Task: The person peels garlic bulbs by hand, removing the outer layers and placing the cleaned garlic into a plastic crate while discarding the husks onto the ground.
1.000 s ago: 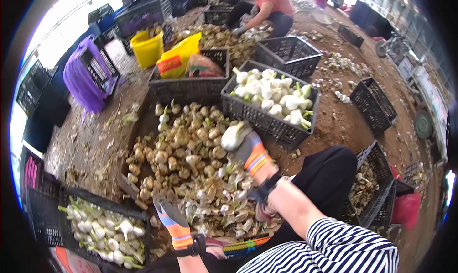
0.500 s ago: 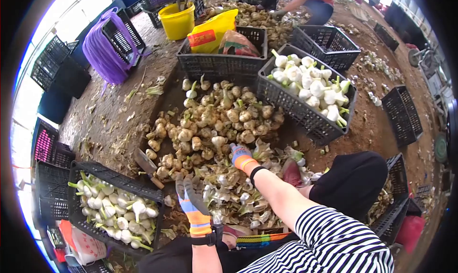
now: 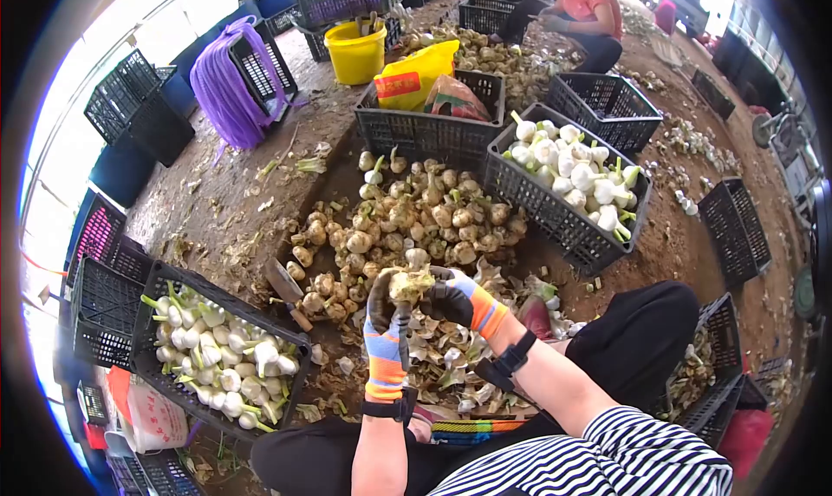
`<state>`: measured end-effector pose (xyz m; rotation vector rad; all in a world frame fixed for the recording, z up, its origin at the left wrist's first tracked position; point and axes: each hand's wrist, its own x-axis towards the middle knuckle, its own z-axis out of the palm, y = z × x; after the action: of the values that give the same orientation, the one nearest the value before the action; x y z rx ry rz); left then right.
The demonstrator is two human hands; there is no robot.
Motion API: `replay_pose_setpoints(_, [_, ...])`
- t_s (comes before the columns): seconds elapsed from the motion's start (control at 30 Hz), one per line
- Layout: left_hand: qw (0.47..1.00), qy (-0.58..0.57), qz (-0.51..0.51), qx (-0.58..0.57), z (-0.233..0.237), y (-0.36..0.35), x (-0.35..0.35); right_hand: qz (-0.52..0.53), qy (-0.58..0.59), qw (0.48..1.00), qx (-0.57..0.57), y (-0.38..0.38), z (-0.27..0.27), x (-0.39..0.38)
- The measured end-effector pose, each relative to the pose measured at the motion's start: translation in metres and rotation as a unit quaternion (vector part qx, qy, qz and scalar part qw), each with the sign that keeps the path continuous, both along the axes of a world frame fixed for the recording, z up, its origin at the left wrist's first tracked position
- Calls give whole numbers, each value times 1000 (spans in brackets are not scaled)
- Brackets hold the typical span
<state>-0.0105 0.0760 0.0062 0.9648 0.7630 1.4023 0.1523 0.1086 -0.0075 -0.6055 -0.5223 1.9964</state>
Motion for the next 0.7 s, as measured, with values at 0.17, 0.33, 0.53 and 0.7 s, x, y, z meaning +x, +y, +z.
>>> replay_pose_setpoints(0.17, [995, -1, 76, 61, 4, -5, -3, -30, -33, 999, 25, -18, 22, -13])
replay_pose_setpoints(0.33, [969, 145, 154, 128, 2, -12, -7, -100, -98, 988, 59, -26, 51, -49])
replay_pose_setpoints(0.53, [966, 133, 174, 137, -1, -15, -13, -115, -115, 984, 70, -31, 65, -50])
replay_pose_setpoints(0.7, [974, 111, 157, 118, 11, -16, -15, -79, -76, 990, 83, -36, 69, -42])
